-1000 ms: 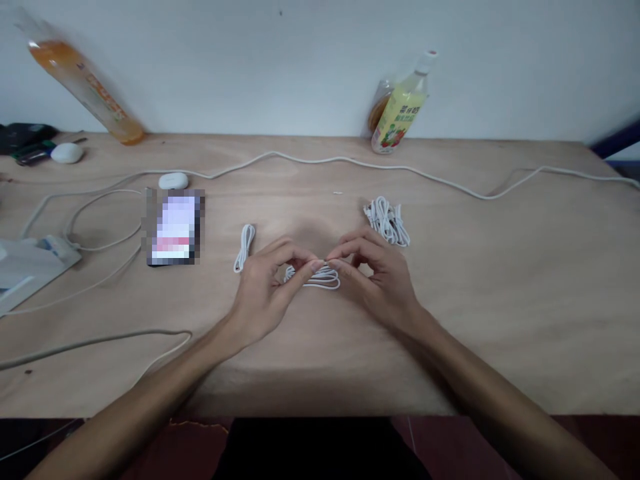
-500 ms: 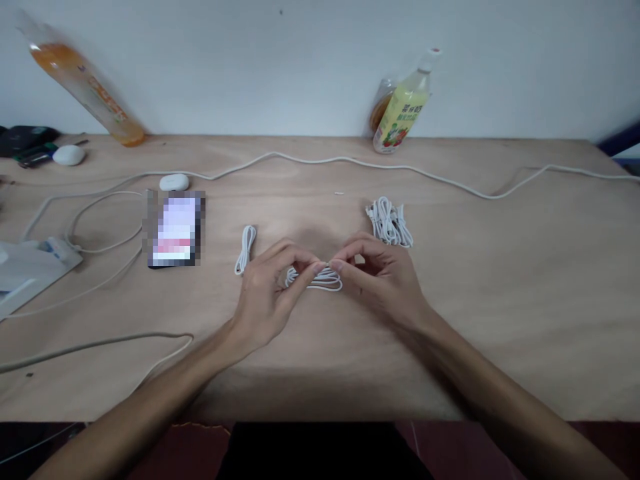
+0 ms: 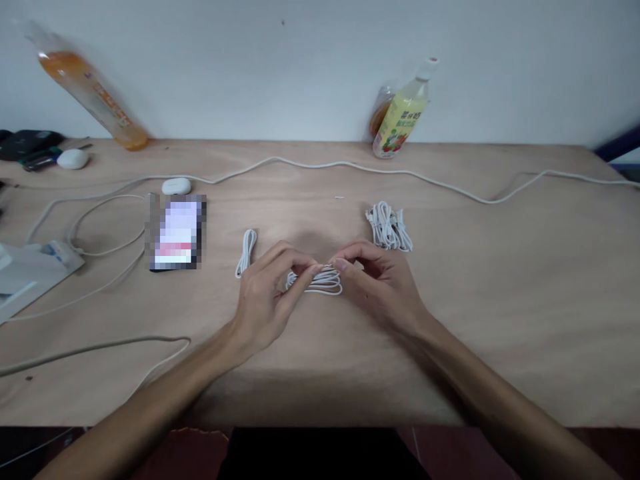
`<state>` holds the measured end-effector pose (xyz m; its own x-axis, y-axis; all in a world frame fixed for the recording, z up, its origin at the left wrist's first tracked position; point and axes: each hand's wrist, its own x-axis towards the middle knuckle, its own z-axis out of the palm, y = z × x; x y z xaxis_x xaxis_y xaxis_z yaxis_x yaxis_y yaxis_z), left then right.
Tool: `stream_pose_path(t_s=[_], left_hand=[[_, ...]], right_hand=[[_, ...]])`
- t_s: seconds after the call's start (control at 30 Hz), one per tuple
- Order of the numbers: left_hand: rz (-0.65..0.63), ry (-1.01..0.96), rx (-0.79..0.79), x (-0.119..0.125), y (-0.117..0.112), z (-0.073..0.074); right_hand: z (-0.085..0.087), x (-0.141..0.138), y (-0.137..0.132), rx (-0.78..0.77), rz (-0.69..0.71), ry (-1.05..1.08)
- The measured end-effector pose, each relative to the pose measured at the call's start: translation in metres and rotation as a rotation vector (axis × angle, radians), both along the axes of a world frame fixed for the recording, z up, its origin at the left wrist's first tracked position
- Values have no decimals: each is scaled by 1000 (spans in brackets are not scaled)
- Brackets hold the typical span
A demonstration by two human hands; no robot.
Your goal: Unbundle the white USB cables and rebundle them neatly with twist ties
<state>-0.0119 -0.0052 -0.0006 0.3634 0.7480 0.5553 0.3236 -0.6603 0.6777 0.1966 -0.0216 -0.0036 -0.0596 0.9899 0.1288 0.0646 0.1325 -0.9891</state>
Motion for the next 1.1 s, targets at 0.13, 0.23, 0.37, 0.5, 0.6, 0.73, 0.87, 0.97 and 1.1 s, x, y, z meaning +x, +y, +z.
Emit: stream_pose_path(t_s=[0.13,0.23,0.37,0.5,0.6,0.73,0.87,0.97,1.1], left_hand=[[-4,-8,-12,1,1,-1],[-19,0,-13,0,2,-2],[-38,23,53,-2,2,-2],[-59,78,176,-2,1,-3],[-65,120,257,-3,1,-5],[-60,176,338,-3,0,-5],[-50,224,409,-3,0,-4],[-49,259,453,-1,0,-4],[-38,289,482,-1,1,-5]], right_hand=[[0,1,-2,-9,18,-39],[-2,1,-2,-29,36,-48],[-1,2,0,-116,94,-30],[8,6,1,-229,180,16],[16,8,1,-295,222,25],[22,11,1,-336,256,-16],[19,12,1,-298,262,-61],[15,11,-1,-210,195,-153],[11,8,-3,-21,71,-315]])
